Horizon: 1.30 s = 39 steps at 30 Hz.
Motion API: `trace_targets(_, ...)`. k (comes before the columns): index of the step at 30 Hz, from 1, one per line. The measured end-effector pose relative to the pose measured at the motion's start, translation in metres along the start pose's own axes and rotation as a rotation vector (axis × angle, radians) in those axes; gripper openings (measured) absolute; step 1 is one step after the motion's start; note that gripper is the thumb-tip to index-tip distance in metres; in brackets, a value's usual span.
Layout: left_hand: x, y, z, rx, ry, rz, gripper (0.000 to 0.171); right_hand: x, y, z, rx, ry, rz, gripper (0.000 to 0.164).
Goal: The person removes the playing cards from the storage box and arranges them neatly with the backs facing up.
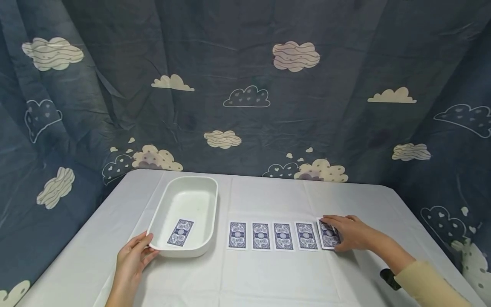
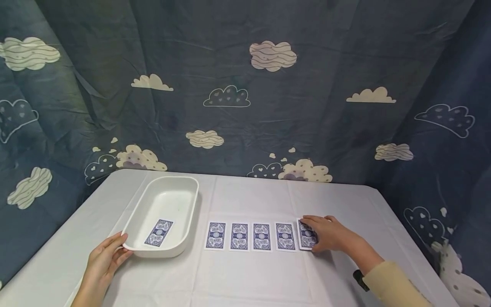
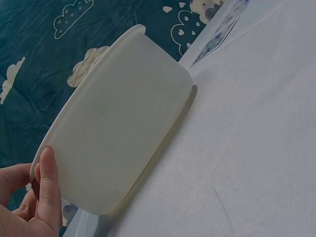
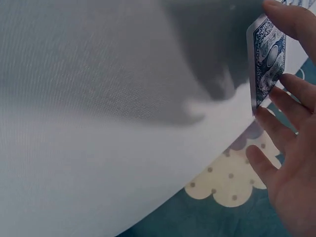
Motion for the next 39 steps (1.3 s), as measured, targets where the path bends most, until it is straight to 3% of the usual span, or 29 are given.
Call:
trace_targets(7,0.000,0.000,-0.001,-0.003,0.024,-0.002,0.035,-0.013,0.005,-0.010,-0.038,0.034,0.082,0.086)
trace_targets(19,0.000,0.000,-0.001,-0.006,0.017,-0.010,0.028,-0.018,0.008,-0.016,-0.082,0.065,0.142,0.085)
trace_targets(30,0.001,0.000,0.001,-0.006,-0.005,-0.002,0.013,-0.022,0.005,-0.023,-0.201,0.135,0.199,0.080)
trace_targets(39,0.000,0.000,-0.001,-0.005,0.023,-0.004,0.031,-0.018,0.011,-0.014,-0.125,0.059,0.190,0.073)
Point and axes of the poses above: each hand's wrist, its own y-axis towards the middle knuckle, its own x-axis out of the back of the hand, z = x × y, the point moved 9 cm from there along y, towards the middle knuckle
